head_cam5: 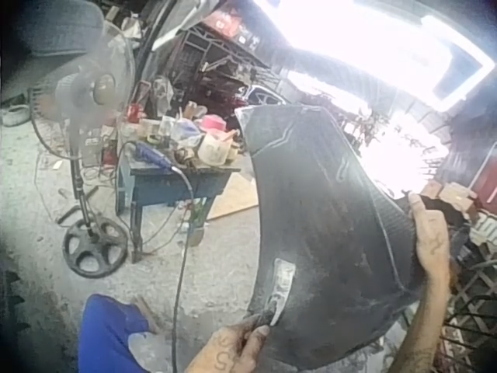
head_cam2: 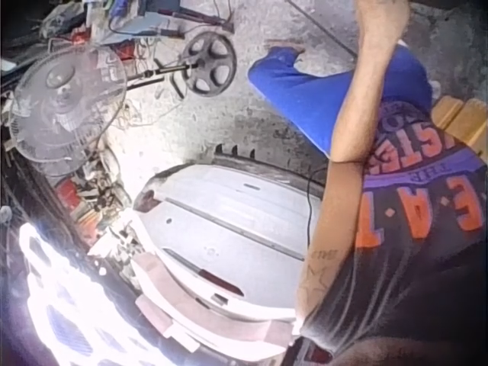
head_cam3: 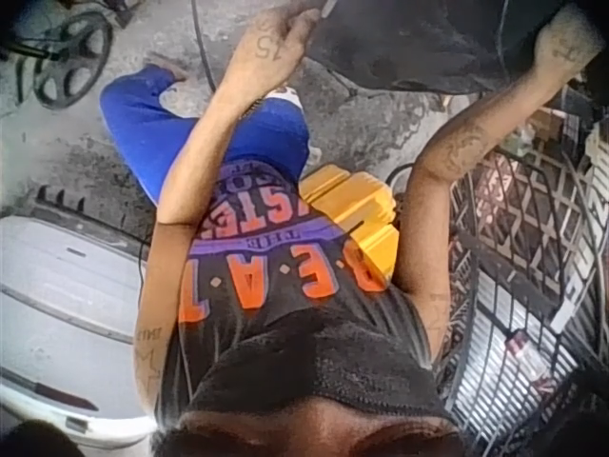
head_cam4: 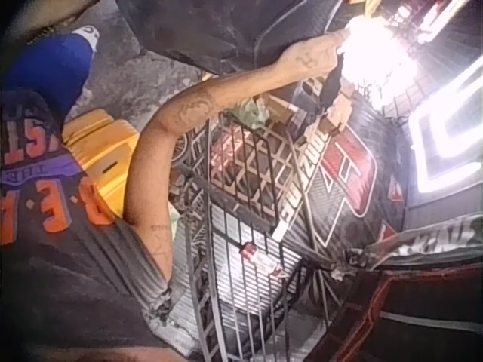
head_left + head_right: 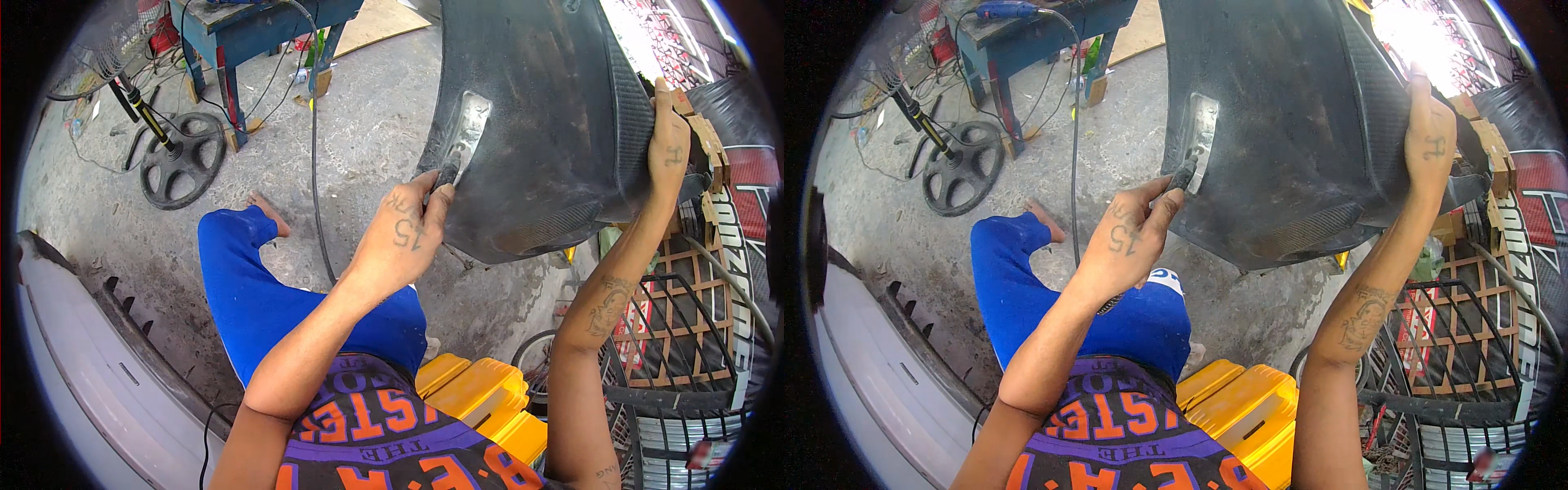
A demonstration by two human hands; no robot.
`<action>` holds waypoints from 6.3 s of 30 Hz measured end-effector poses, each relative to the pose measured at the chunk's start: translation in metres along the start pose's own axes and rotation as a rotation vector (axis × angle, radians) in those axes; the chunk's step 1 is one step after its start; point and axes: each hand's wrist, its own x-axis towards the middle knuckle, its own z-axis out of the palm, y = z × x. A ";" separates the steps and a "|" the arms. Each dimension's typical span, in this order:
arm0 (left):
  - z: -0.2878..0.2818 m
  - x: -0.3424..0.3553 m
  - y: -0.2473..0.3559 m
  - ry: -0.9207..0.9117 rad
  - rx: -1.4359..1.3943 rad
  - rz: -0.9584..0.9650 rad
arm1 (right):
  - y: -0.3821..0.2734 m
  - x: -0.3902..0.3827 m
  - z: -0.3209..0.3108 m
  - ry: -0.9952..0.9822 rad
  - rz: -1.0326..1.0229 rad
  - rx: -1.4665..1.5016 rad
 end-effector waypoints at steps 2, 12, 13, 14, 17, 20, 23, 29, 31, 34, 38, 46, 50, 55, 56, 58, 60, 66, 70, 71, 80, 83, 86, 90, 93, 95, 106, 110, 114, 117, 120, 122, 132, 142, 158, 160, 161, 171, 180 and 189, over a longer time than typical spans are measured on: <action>-0.001 -0.001 0.003 -0.006 -0.006 -0.015 | 0.000 0.000 0.000 -0.007 0.063 0.014; 0.000 -0.001 0.002 0.001 0.005 -0.021 | -0.007 -0.004 0.001 0.146 -0.086 0.150; 0.000 -0.001 0.002 0.004 0.007 -0.011 | -0.006 -0.004 0.001 0.139 -0.072 0.141; 0.000 -0.001 0.002 0.007 0.009 -0.002 | -0.007 -0.005 0.001 0.139 -0.072 0.141; 0.000 0.000 0.004 0.004 0.005 -0.003 | -0.010 -0.006 0.001 0.169 -0.135 0.136; 0.000 0.000 0.002 0.013 0.015 0.035 | -0.010 -0.006 0.002 0.206 -0.166 0.164; -0.003 -0.003 0.005 -0.019 -0.027 -0.009 | -0.006 -0.004 0.003 0.165 -0.061 0.164; 0.000 -0.003 0.000 -0.019 0.002 -0.029 | -0.011 -0.006 0.000 0.129 -0.030 0.175; -0.002 -0.003 0.003 -0.015 -0.017 -0.025 | -0.018 -0.007 -0.004 0.079 -0.009 0.126; -0.002 -0.003 0.006 -0.024 -0.039 -0.021 | 0.003 -0.005 0.001 0.119 -0.185 0.018; -0.001 -0.002 0.002 -0.013 -0.023 -0.018 | 0.008 -0.002 0.003 0.135 -0.247 -0.022; 0.001 -0.001 -0.005 0.040 0.027 0.071 | 0.013 0.003 0.000 -0.011 -0.024 -0.132; 0.001 -0.001 -0.002 0.022 0.024 0.066 | 0.026 0.002 0.002 0.069 -0.182 -0.090; 0.004 -0.002 -0.005 0.059 0.032 0.068 | 0.024 0.003 0.006 0.117 -0.207 -0.049; 0.004 -0.002 -0.005 0.055 0.030 0.063 | 0.024 0.003 0.006 0.116 -0.209 -0.049; 0.001 -0.002 -0.002 0.026 0.015 0.047 | 0.022 0.003 0.005 0.131 -0.268 -0.088; 0.001 -0.003 -0.001 -0.003 0.000 0.032 | 0.028 0.003 0.004 0.124 -0.298 -0.126; 0.007 -0.004 -0.008 0.069 0.053 0.051 | 0.033 0.005 0.002 0.101 -0.301 -0.192; 0.007 -0.003 -0.009 0.099 0.071 0.097 | 0.033 0.006 0.004 0.122 -0.269 -0.127; 0.007 -0.003 -0.009 0.079 0.060 0.091 | 0.035 0.007 0.004 0.121 -0.271 -0.127; 0.007 -0.002 -0.007 0.060 0.022 0.097 | 0.040 0.006 0.002 0.112 -0.306 -0.183; 0.006 -0.003 -0.005 0.051 -0.003 0.066 | 0.034 0.006 0.002 0.074 -0.198 -0.115; 0.006 -0.003 -0.005 0.029 -0.012 0.056 | 0.039 0.006 0.000 0.062 -0.260 -0.200; 0.005 -0.002 -0.004 0.020 0.005 0.071 | 0.041 0.006 0.002 0.099 -0.284 -0.176; 0.005 -0.003 -0.003 0.026 -0.001 0.062 | 0.040 0.006 0.003 0.103 -0.252 -0.133; 0.006 -0.003 -0.004 0.035 -0.004 0.064 | 0.040 0.006 0.004 0.114 -0.253 -0.119; 0.010 -0.006 -0.008 0.154 0.103 0.174 | 0.044 0.006 0.003 0.187 -0.467 -0.251; 0.002 -0.003 0.002 -0.001 0.023 0.046 | 0.041 0.006 0.003 0.206 -0.521 -0.248; 0.005 -0.002 -0.002 0.013 0.011 0.065 | 0.036 0.007 0.002 0.168 -0.450 -0.154; 0.004 -0.002 -0.003 0.048 0.020 0.127 | 0.037 0.010 0.000 0.202 -0.529 -0.215; 0.001 -0.002 -0.003 0.000 -0.013 0.085 | 0.040 0.011 -0.003 0.160 -0.496 -0.248; 0.001 -0.003 -0.004 0.012 -0.002 0.073 | 0.041 0.011 -0.004 0.116 -0.459 -0.276; 0.000 -0.001 -0.006 0.010 -0.032 0.088 | 0.040 0.009 -0.006 0.113 -0.498 -0.239; 0.002 0.000 -0.005 0.024 -0.070 0.125 | 0.054 0.016 -0.006 0.112 -0.514 -0.330; 0.002 -0.002 0.004 0.012 -0.040 0.101 | 0.045 0.012 -0.007 0.100 -0.443 -0.283; 0.003 -0.001 0.000 0.013 -0.049 0.118 | 0.045 0.012 -0.008 0.100 -0.464 -0.294; 0.003 0.000 -0.002 0.017 -0.056 0.134 | 0.045 0.012 -0.008 0.101 -0.464 -0.294; 0.001 0.000 -0.008 0.001 -0.038 0.133 | 0.052 0.013 -0.009 0.121 -0.496 -0.285; 0.004 -0.002 -0.003 0.002 -0.044 0.074 | 0.051 0.015 -0.009 0.132 -0.546 -0.331; 0.005 -0.002 -0.007 -0.005 -0.073 0.069 | 0.046 0.011 -0.006 0.113 -0.475 -0.258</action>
